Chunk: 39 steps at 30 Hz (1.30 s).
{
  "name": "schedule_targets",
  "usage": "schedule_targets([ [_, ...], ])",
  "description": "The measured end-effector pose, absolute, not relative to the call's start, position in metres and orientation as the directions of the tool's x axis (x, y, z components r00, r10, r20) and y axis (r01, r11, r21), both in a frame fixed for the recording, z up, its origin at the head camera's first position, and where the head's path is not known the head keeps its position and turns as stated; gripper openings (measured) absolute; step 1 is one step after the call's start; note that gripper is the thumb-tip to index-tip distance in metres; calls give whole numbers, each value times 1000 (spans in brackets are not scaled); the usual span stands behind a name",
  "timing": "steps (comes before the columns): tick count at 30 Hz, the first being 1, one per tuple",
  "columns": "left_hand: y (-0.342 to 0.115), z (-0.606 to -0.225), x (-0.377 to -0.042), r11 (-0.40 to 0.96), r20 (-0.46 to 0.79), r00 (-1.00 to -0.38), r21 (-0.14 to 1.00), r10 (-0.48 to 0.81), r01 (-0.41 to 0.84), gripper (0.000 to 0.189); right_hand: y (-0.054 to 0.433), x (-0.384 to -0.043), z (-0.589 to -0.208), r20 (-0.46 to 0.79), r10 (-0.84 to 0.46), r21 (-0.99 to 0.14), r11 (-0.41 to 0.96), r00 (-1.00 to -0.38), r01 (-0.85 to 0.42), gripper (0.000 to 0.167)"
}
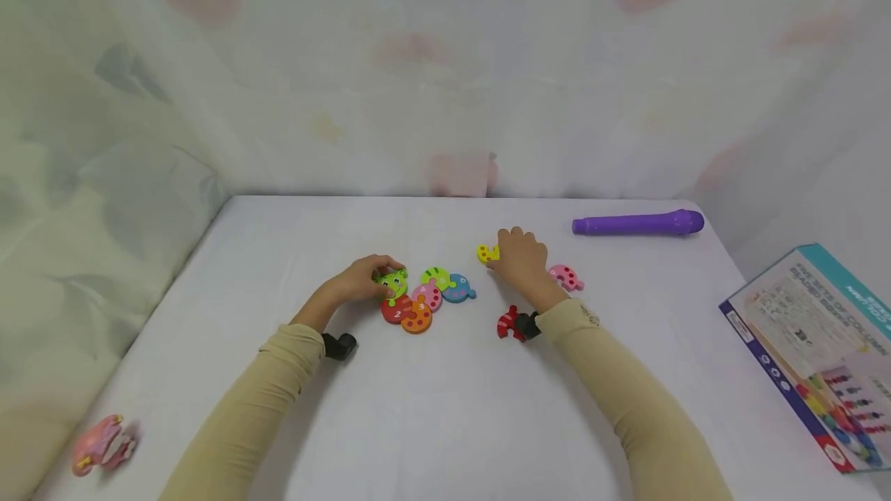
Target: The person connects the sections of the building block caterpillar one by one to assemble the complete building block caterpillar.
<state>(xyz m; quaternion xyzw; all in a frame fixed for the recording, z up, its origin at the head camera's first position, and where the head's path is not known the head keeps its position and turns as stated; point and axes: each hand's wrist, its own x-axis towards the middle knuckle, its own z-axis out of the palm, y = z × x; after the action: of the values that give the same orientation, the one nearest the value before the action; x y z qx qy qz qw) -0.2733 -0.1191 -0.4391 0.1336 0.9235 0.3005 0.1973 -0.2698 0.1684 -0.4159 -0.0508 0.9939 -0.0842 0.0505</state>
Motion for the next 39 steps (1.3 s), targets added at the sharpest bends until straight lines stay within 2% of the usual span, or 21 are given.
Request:
schedule_targets([
  [8, -115, -441, -272, 785, -284, -882, 603, 376, 140, 46, 174, -284, -421, -168, -59, -75, 996, -984, -47, 70],
  [15, -113, -440, -272, 779, -278, -880, 610, 385, 148, 46, 166, -290, -428, -154, -40, -34, 999, -987, -35, 80],
  [24, -111, -439, -271, 779, -280, -879, 609, 386, 148, 46, 163, -289, -429, -158, -86, -55, 995, -984, -78, 66],
  [31, -110, -439, -272, 780, -272, -881, 607, 386, 155, 46, 166, -281, -417, -214, -155, -138, 982, -964, -127, 48],
  [39, -112, -438, -270, 778, -279, -883, 612, 378, 140, 46, 167, -260, -413, -135, -371, -205, 918, -919, -340, 49],
])
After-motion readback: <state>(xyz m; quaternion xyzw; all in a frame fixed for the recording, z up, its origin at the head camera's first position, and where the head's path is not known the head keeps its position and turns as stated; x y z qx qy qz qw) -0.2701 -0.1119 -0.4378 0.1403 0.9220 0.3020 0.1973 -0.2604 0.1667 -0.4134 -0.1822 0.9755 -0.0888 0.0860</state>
